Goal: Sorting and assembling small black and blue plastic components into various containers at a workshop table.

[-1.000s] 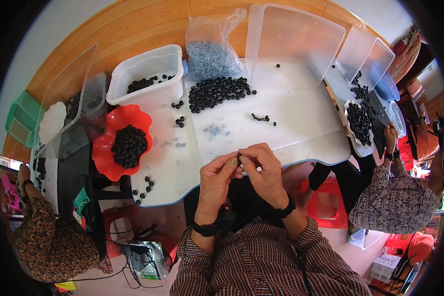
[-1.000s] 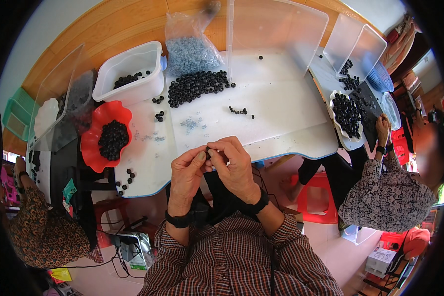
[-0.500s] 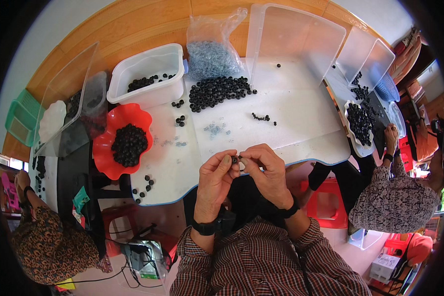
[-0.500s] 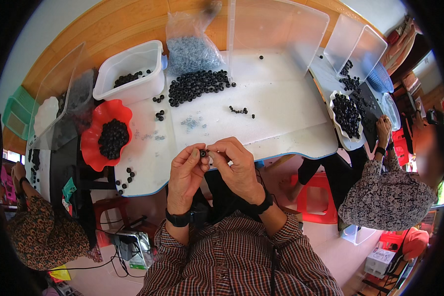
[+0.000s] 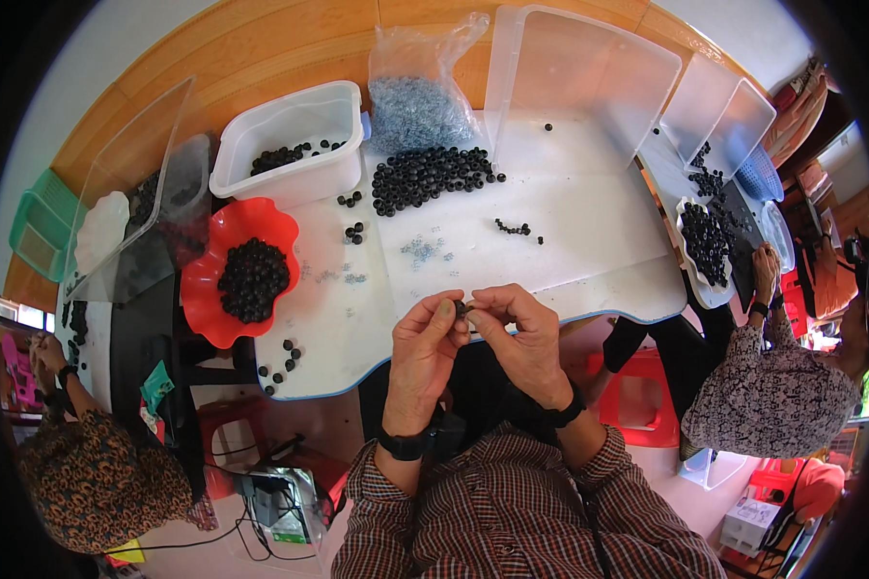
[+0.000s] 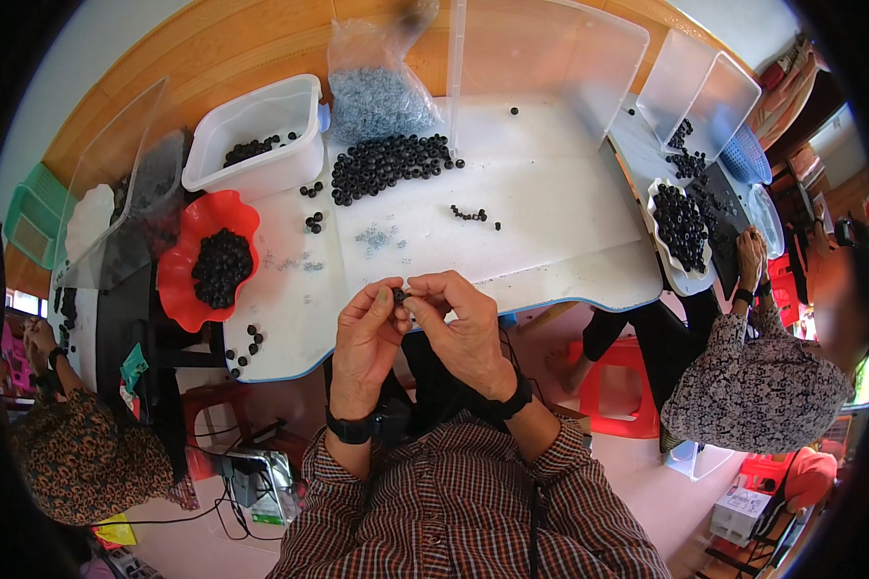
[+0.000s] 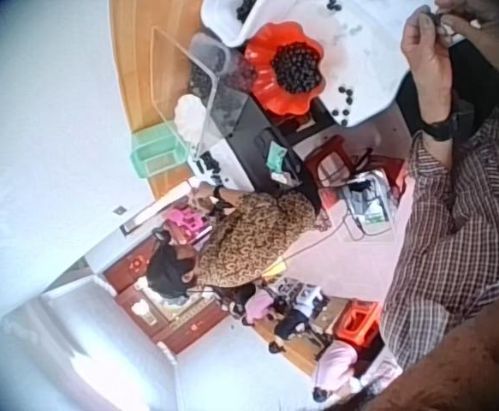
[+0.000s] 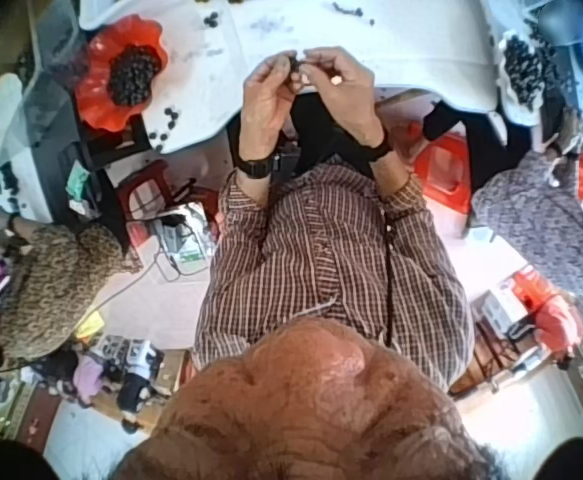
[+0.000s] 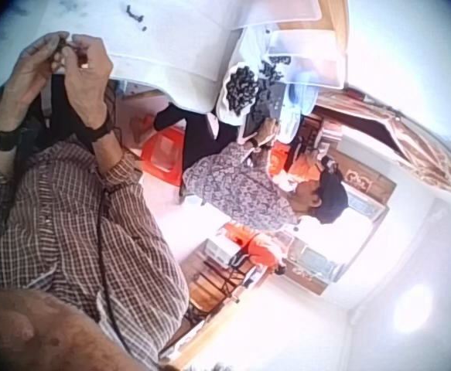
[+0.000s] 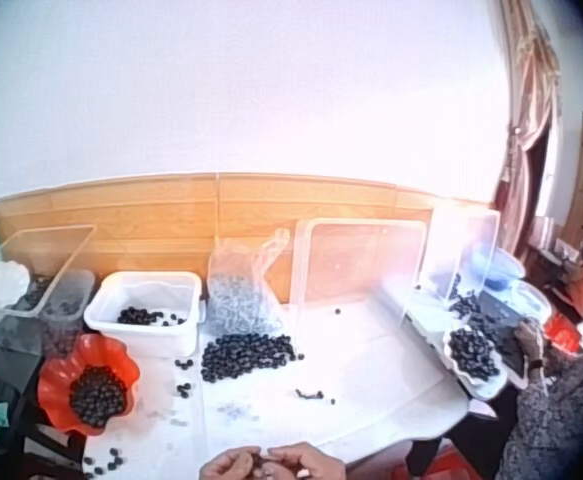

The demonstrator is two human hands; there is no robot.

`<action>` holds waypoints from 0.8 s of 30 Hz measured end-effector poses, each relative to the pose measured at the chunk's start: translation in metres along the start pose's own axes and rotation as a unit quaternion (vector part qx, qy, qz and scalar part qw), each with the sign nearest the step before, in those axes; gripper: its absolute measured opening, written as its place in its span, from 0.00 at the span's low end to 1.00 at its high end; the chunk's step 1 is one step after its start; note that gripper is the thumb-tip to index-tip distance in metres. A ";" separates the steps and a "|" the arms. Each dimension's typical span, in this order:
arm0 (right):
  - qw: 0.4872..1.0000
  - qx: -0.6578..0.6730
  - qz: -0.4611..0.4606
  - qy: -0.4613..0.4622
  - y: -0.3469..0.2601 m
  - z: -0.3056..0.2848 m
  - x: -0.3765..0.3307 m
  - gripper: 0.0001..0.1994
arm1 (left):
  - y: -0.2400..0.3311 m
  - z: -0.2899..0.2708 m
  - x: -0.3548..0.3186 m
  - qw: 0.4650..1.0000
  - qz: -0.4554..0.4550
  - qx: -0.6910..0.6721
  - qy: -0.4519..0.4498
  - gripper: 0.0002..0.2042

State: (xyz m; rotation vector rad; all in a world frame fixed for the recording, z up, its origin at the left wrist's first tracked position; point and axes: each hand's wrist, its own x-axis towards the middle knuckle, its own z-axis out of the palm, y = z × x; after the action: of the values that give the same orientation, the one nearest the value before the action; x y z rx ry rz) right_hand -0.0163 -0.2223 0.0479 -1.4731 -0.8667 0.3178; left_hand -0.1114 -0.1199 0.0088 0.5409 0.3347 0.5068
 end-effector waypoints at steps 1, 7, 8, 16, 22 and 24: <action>1.000 0.006 -0.001 0.001 0.000 0.000 0.000 0.09 | -0.001 0.000 0.000 1.000 0.000 0.004 0.006 0.10; 1.000 -0.003 0.004 0.002 0.000 0.001 0.001 0.09 | 0.000 0.000 0.000 1.000 0.002 0.013 0.008 0.10; 1.000 -0.003 0.005 0.001 0.000 0.001 0.000 0.09 | 0.000 0.000 0.000 1.000 0.001 0.013 0.008 0.10; 1.000 -0.025 -0.005 0.008 0.000 0.001 0.002 0.10 | 0.001 0.001 0.000 1.000 0.002 0.027 0.009 0.10; 0.998 -0.050 -0.020 0.012 -0.004 0.003 0.003 0.10 | 0.002 0.000 0.000 0.999 0.010 0.033 0.001 0.10; 0.998 -0.057 -0.025 0.010 -0.004 0.003 0.003 0.10 | 0.001 0.002 0.000 0.999 0.014 0.033 0.004 0.11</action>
State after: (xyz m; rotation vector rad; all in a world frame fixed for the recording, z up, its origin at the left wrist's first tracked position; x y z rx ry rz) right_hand -0.0176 -0.2187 0.0525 -1.5547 -0.9166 0.2183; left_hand -0.1114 -0.1197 0.0109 0.6091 0.3537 0.5264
